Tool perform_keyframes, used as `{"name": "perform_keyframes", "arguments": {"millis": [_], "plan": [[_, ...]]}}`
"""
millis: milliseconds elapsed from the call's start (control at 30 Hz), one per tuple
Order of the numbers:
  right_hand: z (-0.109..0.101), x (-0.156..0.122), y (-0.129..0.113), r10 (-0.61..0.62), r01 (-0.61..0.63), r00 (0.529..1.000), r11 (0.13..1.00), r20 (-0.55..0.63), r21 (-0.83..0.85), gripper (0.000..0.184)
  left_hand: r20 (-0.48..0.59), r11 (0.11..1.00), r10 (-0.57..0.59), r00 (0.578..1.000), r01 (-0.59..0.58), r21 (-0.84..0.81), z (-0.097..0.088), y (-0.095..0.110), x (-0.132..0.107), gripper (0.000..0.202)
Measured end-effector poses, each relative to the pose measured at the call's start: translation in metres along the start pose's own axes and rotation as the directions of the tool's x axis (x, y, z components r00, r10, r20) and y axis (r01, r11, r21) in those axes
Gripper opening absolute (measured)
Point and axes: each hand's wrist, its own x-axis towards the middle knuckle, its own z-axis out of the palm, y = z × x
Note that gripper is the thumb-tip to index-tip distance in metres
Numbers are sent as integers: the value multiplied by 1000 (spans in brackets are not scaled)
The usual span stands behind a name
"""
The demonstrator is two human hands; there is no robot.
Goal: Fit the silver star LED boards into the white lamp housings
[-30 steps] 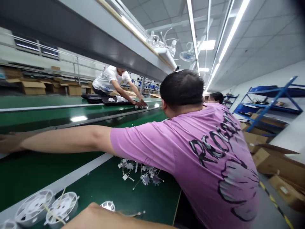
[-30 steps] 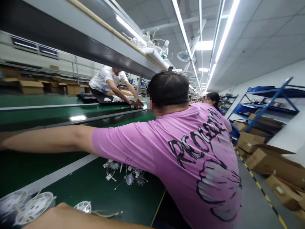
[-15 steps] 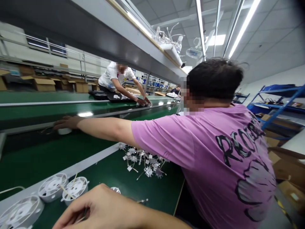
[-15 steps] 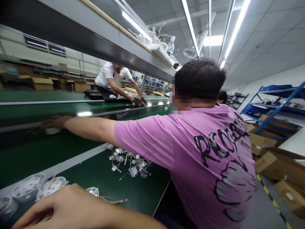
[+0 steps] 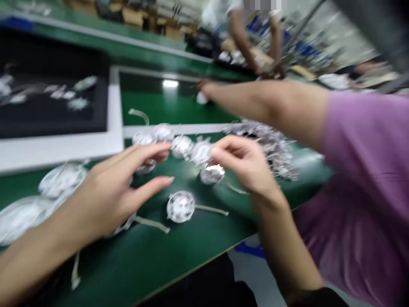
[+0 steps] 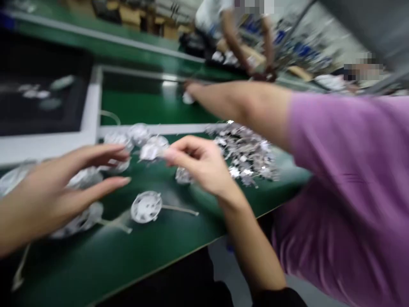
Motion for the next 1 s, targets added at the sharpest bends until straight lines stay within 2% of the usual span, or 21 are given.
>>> {"name": "perform_keyframes", "arguments": {"millis": [100,300,367,500,567,633,767,933,1000], "plan": [[-1,-3,5,77,-77,997,994,1,-83,22,92,991,26,995,-14,-129,1,3,3,58],[14,-24,0,241,-227,959,969,151,-101,27,139,992,112,984,-103,-72,1,8,9,37],[15,-30,1,274,-247,941,958,199,-148,27,200,993,118,973,-114,-33,0,8,8,33],[13,-38,9,349,-234,887,904,303,-357,29,430,996,54,901,-81,45,3,6,4,25],[12,-40,14,385,-235,864,878,325,-417,30,485,994,24,874,-71,78,6,6,2,24],[13,-41,18,396,-238,859,871,326,-429,31,481,993,20,877,-72,89,8,6,0,25],[18,-46,21,358,-234,890,891,284,-389,32,473,998,28,881,-55,43,12,8,-2,38],[25,-51,22,363,-261,898,894,247,-366,31,457,999,38,889,-29,-26,16,5,-3,28],[25,-52,22,355,-257,902,898,245,-357,31,450,998,52,891,-29,-56,15,3,-4,30]]}}
